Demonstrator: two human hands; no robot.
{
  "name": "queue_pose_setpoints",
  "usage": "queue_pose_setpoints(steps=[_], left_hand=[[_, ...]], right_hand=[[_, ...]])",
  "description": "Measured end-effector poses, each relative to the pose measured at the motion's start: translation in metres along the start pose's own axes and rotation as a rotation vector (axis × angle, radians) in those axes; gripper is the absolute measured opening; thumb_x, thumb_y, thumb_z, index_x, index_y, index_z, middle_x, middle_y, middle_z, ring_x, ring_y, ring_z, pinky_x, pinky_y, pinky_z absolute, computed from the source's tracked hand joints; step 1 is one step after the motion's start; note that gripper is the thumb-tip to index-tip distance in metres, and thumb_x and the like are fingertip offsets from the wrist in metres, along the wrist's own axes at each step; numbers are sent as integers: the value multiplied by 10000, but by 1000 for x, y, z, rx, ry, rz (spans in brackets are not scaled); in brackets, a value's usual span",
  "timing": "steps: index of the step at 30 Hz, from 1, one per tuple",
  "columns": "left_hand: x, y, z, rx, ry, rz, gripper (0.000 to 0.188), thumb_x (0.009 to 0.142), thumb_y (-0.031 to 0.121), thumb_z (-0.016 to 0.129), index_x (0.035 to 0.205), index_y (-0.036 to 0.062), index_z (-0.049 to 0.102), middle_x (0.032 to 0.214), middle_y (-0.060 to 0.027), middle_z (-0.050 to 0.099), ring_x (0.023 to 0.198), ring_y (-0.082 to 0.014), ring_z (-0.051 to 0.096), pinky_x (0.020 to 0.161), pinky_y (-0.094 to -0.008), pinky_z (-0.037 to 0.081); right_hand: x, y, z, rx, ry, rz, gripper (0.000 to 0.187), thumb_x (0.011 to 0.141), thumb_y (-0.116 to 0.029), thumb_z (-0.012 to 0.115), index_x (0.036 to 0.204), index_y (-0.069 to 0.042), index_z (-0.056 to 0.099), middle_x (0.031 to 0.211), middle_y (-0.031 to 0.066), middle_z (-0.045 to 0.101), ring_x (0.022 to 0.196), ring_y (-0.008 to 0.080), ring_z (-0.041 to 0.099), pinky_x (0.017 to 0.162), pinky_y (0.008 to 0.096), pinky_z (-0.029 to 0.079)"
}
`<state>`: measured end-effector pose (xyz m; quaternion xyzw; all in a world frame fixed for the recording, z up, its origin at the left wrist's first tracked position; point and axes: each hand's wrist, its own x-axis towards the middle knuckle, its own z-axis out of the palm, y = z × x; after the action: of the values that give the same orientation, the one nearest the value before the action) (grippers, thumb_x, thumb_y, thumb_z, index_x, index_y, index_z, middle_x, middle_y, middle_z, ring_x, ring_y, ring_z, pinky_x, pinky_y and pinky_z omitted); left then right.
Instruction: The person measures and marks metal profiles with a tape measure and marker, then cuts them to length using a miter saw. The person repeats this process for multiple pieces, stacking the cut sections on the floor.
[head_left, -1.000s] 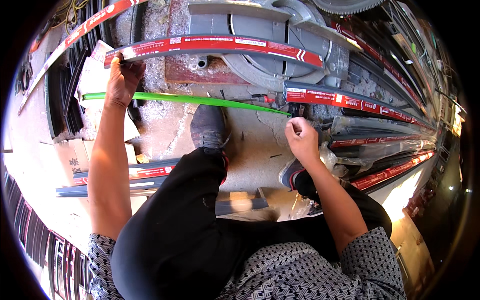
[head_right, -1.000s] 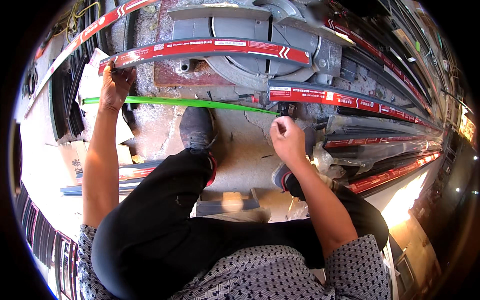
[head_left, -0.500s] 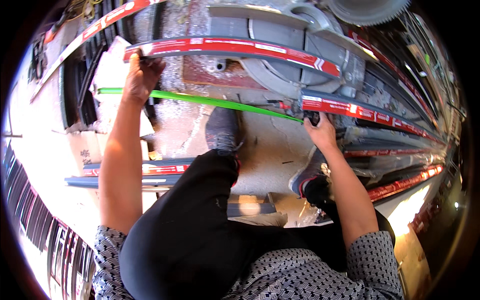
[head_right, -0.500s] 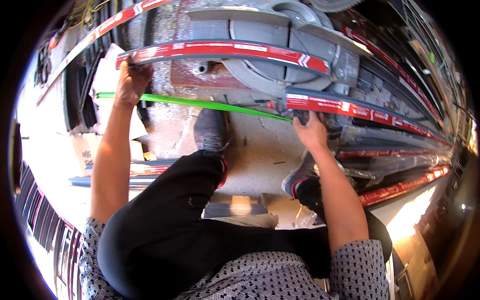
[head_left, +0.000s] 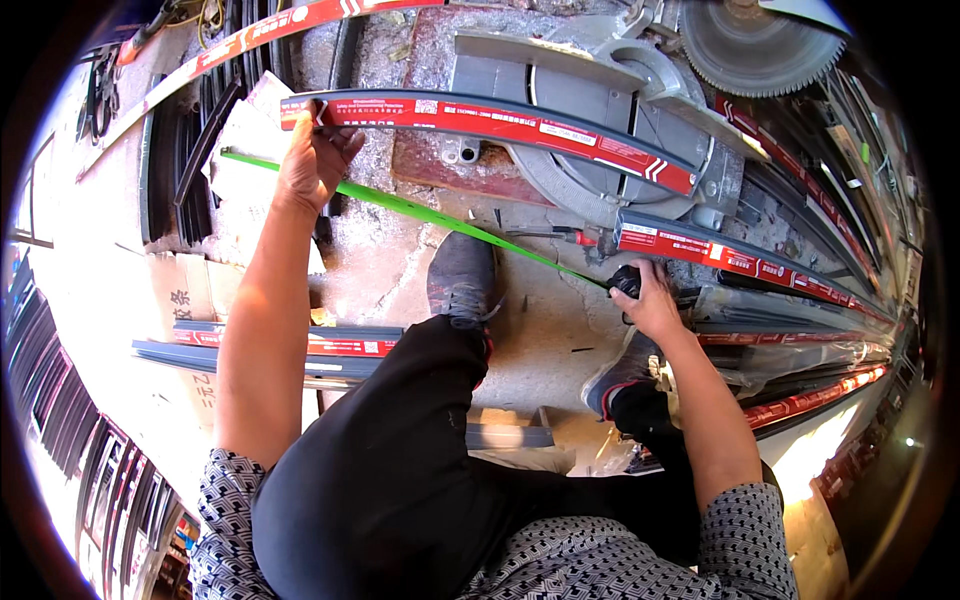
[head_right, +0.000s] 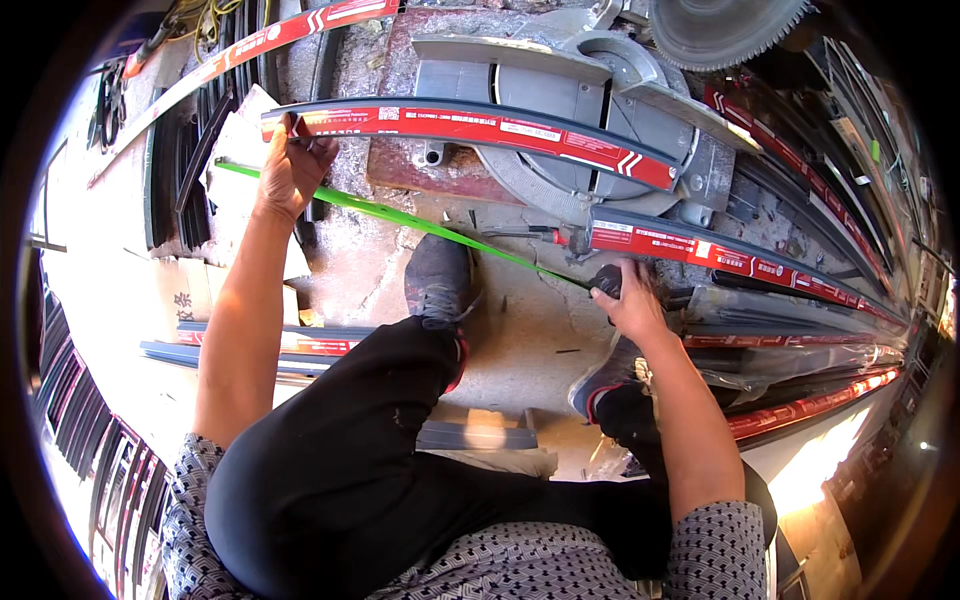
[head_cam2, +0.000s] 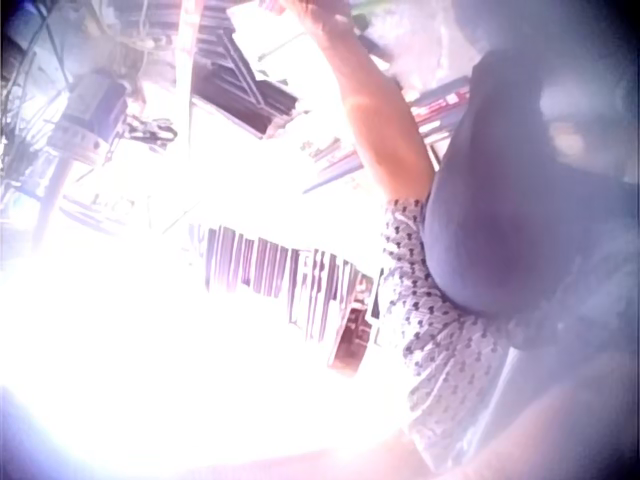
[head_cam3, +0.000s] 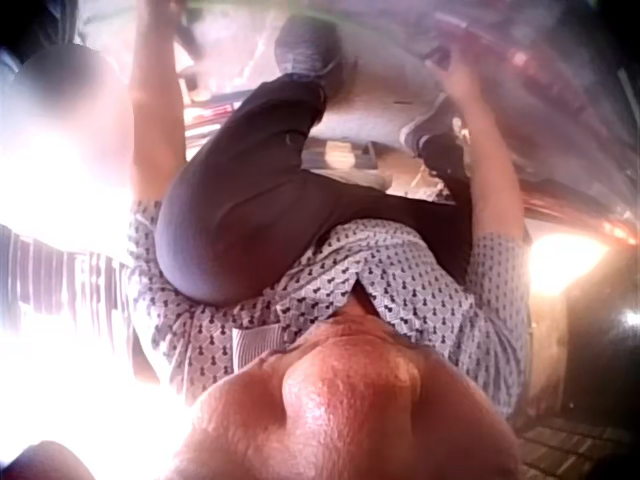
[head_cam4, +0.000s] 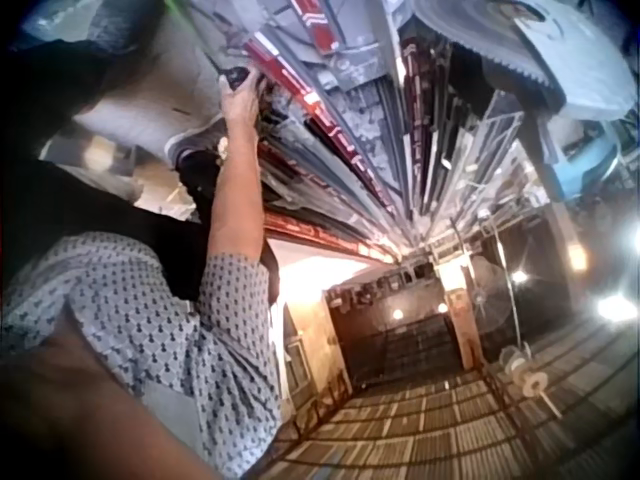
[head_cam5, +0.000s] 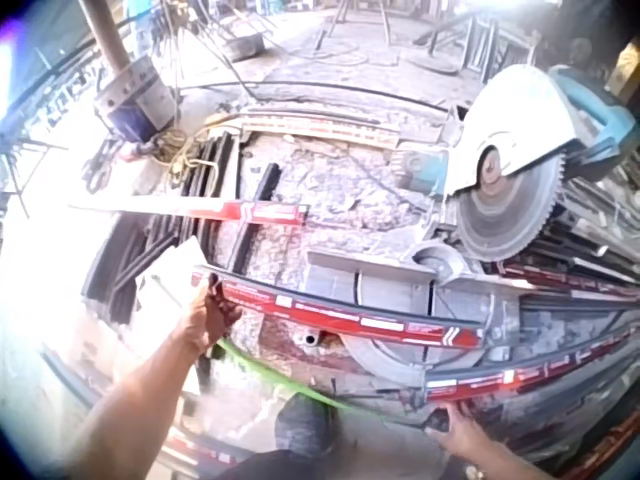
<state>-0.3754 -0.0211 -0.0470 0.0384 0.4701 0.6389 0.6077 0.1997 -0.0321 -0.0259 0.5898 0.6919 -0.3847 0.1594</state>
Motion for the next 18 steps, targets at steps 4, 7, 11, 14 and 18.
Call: queue_pose_setpoints(steps=[4,7,11,14,18], left_hand=[[-2,0,2,-5,13,-1,302,1072,446,561,1232,193,600,1065,-57,709,963,-248,697,928,-455,588],[-4,-1,2,-17,18,-13,329,1049,463,601,1247,199,601,1078,-45,703,980,-241,691,941,-452,584],[-9,-2,9,10,17,-50,381,1047,474,601,1220,135,624,1077,-56,690,989,-232,679,956,-430,575],[-13,-1,14,176,11,-123,443,1062,485,565,1207,71,626,1089,-73,677,1026,-226,663,982,-418,557],[-38,-9,36,799,-74,-134,617,1019,565,606,1253,-4,648,1124,-104,706,1059,-203,664,992,-364,528]], right_hand=[[-8,3,7,-78,115,-103,667,821,-275,834,1374,-66,524,1334,221,539,1276,450,512,1106,505,414],[-9,-4,2,-174,-15,-93,683,836,-276,830,1395,-66,499,1390,229,500,1312,454,493,1111,510,430],[-12,-4,6,-214,-24,-137,621,834,-265,825,1319,-52,501,1379,228,507,1261,446,532,1001,515,508],[-19,-2,16,-236,27,-165,580,843,-243,805,1283,-51,480,1303,253,563,1128,458,611,906,536,548],[-26,-7,19,-241,20,-100,547,857,-218,778,1269,-61,455,1183,281,624,960,481,666,847,561,558]])
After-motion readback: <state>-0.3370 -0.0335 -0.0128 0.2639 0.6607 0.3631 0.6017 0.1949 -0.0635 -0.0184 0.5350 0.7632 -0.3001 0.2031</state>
